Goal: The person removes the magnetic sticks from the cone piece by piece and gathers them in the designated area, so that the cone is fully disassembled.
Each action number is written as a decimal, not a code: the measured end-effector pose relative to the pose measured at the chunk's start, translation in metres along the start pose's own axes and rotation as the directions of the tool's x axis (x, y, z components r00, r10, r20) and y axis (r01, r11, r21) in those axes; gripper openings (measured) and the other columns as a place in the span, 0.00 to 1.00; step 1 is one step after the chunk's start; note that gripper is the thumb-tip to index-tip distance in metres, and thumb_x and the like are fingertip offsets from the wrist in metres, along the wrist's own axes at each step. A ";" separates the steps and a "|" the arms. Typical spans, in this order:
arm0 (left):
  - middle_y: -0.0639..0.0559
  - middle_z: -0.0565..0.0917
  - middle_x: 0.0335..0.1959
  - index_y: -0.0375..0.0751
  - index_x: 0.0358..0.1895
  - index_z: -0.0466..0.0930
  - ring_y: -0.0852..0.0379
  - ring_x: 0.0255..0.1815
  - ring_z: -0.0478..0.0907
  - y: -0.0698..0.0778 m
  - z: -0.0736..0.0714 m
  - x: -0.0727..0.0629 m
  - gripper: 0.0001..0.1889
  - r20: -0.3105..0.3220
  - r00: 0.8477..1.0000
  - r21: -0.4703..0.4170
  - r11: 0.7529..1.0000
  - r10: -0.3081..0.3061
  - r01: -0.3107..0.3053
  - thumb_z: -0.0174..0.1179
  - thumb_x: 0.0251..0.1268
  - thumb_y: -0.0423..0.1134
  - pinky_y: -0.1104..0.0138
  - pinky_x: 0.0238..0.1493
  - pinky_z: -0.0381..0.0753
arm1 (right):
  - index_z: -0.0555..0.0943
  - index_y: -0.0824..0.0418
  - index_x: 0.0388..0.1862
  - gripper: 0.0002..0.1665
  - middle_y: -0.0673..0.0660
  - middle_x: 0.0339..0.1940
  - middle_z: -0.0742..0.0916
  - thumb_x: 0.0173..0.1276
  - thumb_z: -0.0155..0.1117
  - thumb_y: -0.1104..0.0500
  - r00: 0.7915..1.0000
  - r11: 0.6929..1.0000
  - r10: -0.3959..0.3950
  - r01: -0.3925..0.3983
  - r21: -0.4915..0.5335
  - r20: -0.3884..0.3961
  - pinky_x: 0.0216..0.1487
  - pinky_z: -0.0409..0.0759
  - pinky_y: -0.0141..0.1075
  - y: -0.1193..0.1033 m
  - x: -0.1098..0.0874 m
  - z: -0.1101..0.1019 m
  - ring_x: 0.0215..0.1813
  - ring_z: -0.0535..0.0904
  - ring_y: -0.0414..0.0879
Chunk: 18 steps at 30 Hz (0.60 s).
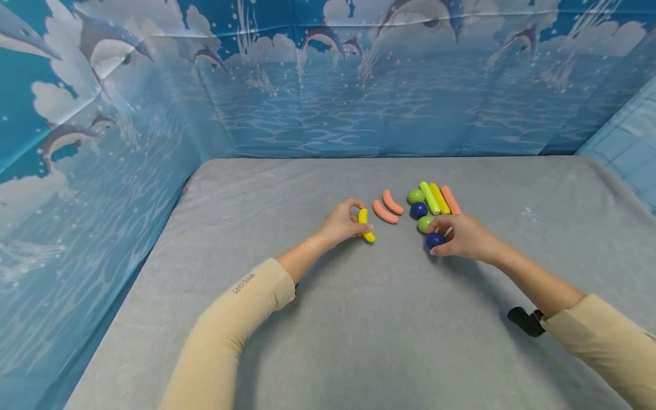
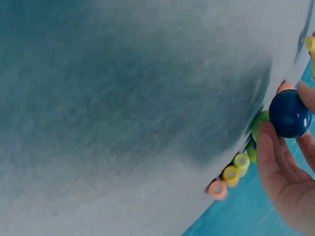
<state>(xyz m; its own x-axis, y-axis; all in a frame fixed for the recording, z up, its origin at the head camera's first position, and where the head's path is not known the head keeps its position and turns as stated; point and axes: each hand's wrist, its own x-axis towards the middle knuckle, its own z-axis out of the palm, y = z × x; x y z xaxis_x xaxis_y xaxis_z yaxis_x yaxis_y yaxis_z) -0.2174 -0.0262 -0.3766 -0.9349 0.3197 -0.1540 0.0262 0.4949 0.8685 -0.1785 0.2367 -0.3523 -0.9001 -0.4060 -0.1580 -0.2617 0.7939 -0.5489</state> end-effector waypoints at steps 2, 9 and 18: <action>0.47 0.80 0.27 0.40 0.56 0.70 0.52 0.27 0.79 0.002 0.003 0.004 0.24 -0.012 1.000 0.065 0.998 -0.010 0.011 0.67 0.56 0.36 0.68 0.27 0.77 | 0.78 0.66 0.45 0.22 0.60 0.38 0.81 0.52 0.73 0.60 1.000 1.000 0.005 -0.005 -0.017 0.003 0.32 0.77 0.39 0.001 0.002 0.001 0.37 0.76 0.50; 0.47 0.80 0.26 0.39 0.55 0.71 0.54 0.26 0.79 0.007 0.009 0.014 0.23 -0.056 0.993 0.019 0.994 -0.109 0.110 0.67 0.56 0.36 0.68 0.27 0.77 | 0.79 0.65 0.45 0.21 0.59 0.37 0.81 0.52 0.73 0.60 1.000 0.998 -0.007 0.006 -0.062 -0.012 0.32 0.75 0.38 0.004 0.005 0.005 0.35 0.75 0.49; 0.50 0.81 0.24 0.38 0.54 0.72 0.58 0.22 0.77 0.011 0.013 0.020 0.23 -0.073 0.995 0.188 0.979 -0.064 0.077 0.65 0.58 0.44 0.73 0.24 0.72 | 0.79 0.66 0.44 0.23 0.59 0.36 0.82 0.51 0.75 0.58 0.999 0.998 -0.030 0.028 -0.055 -0.039 0.35 0.77 0.40 0.003 0.005 0.007 0.35 0.75 0.49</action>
<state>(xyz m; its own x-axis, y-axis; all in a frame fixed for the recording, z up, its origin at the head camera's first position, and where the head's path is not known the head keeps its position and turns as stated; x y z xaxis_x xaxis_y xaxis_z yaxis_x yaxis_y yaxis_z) -0.2317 -0.0040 -0.3761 -0.9579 0.2276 -0.1748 0.0201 0.6610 0.7501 -0.1811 0.2343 -0.3605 -0.9048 -0.4118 -0.1087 -0.3058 0.8058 -0.5071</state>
